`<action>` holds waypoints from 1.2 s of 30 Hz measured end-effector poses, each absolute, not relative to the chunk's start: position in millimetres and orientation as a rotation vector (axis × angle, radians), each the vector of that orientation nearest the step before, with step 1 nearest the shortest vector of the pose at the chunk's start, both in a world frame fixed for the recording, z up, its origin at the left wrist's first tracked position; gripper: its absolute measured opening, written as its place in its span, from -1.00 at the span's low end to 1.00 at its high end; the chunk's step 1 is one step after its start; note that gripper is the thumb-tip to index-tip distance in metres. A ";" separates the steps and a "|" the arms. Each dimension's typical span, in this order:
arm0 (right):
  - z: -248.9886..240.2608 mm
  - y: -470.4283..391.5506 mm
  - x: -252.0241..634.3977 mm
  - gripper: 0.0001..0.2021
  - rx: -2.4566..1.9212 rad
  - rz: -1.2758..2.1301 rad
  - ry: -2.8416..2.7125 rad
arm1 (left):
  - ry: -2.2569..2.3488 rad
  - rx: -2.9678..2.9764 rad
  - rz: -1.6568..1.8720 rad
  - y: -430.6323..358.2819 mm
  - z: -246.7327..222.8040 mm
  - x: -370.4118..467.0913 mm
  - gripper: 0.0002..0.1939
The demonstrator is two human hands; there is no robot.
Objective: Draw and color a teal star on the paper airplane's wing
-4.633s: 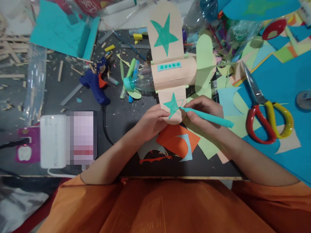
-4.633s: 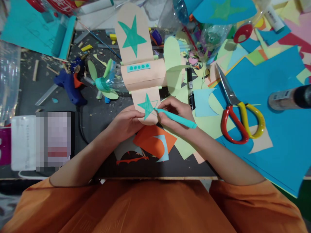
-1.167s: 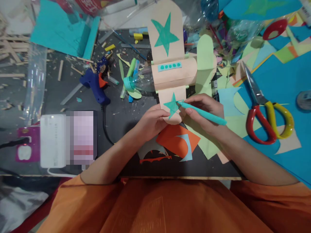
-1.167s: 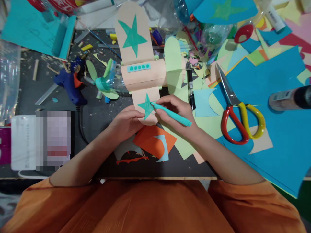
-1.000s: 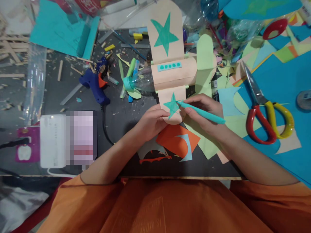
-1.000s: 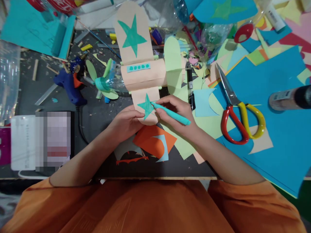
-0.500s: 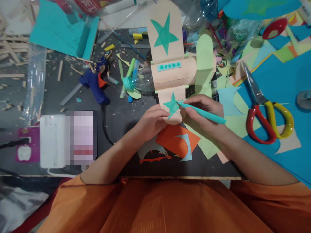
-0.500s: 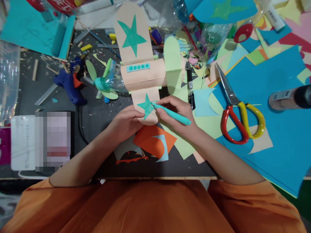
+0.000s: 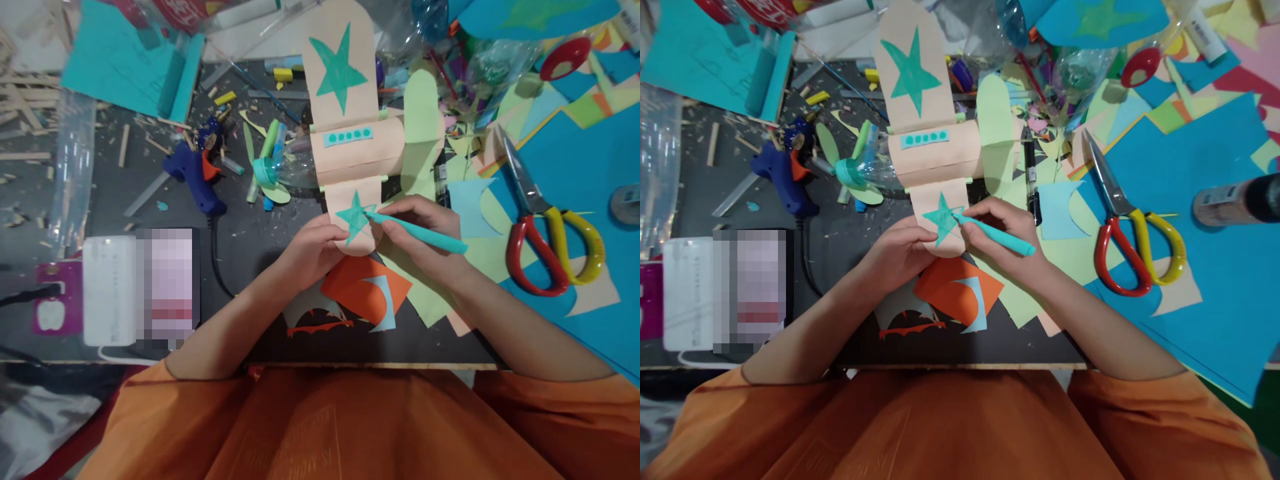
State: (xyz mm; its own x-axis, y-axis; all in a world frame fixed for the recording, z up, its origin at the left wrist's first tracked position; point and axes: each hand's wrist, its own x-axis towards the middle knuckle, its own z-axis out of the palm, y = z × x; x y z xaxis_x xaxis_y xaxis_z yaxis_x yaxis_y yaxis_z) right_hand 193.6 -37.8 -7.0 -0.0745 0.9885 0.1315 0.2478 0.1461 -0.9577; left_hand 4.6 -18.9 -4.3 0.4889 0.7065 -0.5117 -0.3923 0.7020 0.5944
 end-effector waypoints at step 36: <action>-5.9 -37.0 191.6 -0.85 -1.214 0.921 -1.556 | 0.793 0.432 0.693 -18.8 -2.2 4.8 -0.83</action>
